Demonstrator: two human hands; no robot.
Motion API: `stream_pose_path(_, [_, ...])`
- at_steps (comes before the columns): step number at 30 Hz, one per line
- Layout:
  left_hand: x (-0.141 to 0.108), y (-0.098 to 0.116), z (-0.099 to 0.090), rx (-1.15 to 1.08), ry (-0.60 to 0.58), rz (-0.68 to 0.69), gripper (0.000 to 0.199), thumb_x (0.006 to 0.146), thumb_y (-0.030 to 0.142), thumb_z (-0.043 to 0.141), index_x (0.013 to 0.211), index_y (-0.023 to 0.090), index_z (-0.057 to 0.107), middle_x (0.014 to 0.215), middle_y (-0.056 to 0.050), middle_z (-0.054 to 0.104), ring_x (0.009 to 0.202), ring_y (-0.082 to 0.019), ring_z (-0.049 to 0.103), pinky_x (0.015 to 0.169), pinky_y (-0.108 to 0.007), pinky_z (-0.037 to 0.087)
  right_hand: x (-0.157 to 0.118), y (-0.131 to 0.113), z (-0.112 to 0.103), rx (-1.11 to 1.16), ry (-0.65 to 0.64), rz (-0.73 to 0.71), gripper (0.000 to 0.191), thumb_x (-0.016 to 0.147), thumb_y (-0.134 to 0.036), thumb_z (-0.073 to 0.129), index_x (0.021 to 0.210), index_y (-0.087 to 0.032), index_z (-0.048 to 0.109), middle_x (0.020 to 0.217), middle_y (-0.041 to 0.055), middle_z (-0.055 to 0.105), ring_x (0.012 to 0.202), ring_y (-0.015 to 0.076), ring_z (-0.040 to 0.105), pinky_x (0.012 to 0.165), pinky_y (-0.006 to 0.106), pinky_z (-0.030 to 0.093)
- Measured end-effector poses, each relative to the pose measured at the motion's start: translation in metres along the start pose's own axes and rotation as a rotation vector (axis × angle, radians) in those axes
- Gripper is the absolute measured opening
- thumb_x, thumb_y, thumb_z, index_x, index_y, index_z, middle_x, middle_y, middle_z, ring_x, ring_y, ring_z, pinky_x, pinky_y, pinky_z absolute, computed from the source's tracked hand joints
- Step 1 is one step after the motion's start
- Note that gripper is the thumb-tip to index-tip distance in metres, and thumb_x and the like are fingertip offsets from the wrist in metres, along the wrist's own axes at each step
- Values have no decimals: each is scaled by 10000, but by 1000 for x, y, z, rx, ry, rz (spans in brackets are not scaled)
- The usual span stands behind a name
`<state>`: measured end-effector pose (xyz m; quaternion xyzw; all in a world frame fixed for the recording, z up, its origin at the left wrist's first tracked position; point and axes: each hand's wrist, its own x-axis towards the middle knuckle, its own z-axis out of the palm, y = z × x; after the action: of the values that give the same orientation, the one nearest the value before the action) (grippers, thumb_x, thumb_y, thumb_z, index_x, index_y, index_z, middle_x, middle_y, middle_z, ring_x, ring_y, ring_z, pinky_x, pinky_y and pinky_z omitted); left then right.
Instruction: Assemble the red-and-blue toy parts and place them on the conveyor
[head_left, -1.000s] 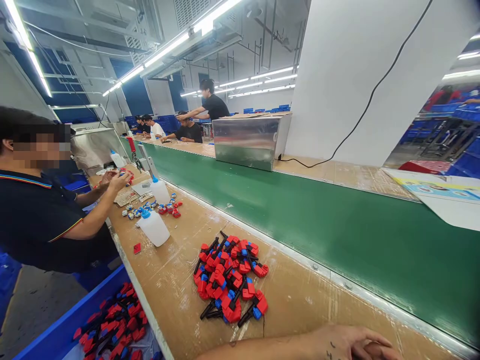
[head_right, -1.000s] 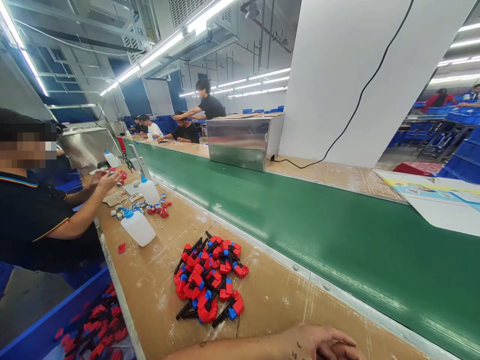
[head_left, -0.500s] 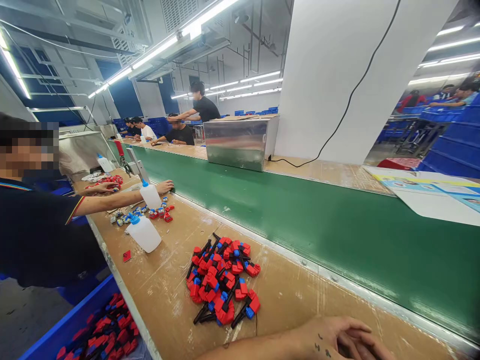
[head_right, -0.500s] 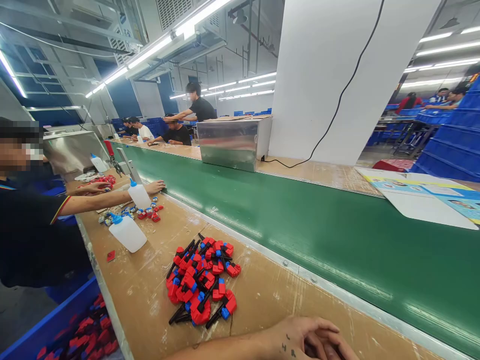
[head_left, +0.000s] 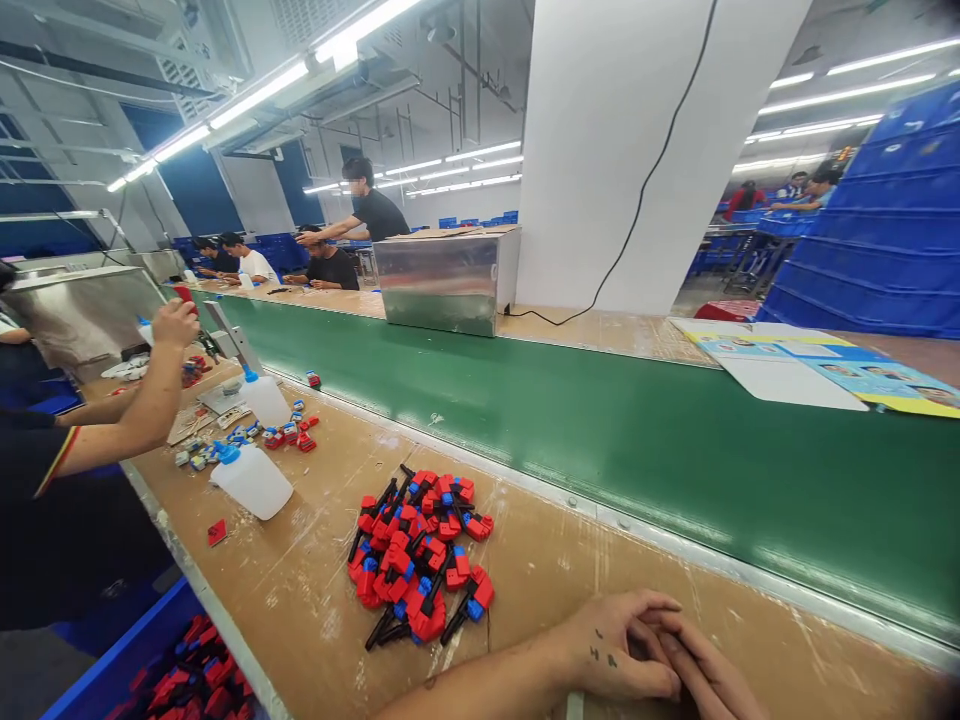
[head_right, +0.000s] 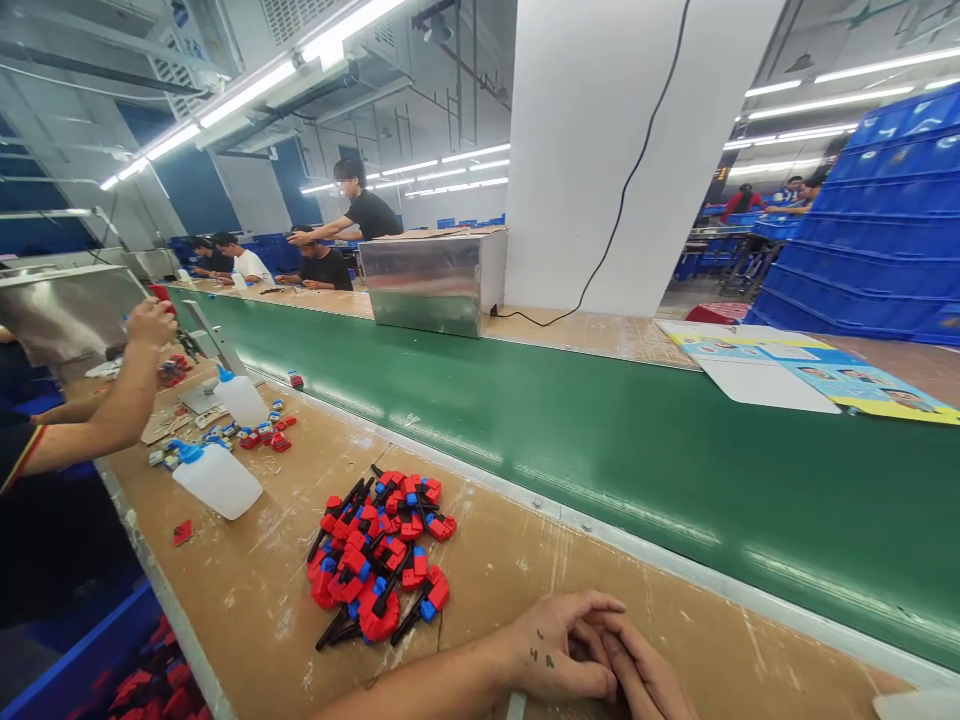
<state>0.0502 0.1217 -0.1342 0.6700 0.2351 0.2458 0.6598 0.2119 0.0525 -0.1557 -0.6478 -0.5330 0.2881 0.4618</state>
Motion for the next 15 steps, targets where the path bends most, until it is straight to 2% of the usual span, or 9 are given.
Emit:
stream_pose_path(7, [0, -3, 0, -40, 3, 19, 755, 632, 175, 699, 1367, 199, 533, 753, -3, 626, 675, -143, 580, 639, -233, 456, 0, -12, -3, 41, -61, 18, 416, 812, -548, 587, 1029, -226, 736, 1098, 108, 755, 1016, 297, 714, 879, 364, 601])
stream_pose_path(15, [-1, 10, 1, -60, -7, 38, 705, 664, 126, 607, 1362, 139, 512, 702, 15, 605, 611, -118, 534, 585, -215, 390, 0, -34, -1, 61, -170, -90, 339, 959, -447, 446, 1020, -197, 666, 1028, 105, 720, 957, 244, 673, 875, 365, 531])
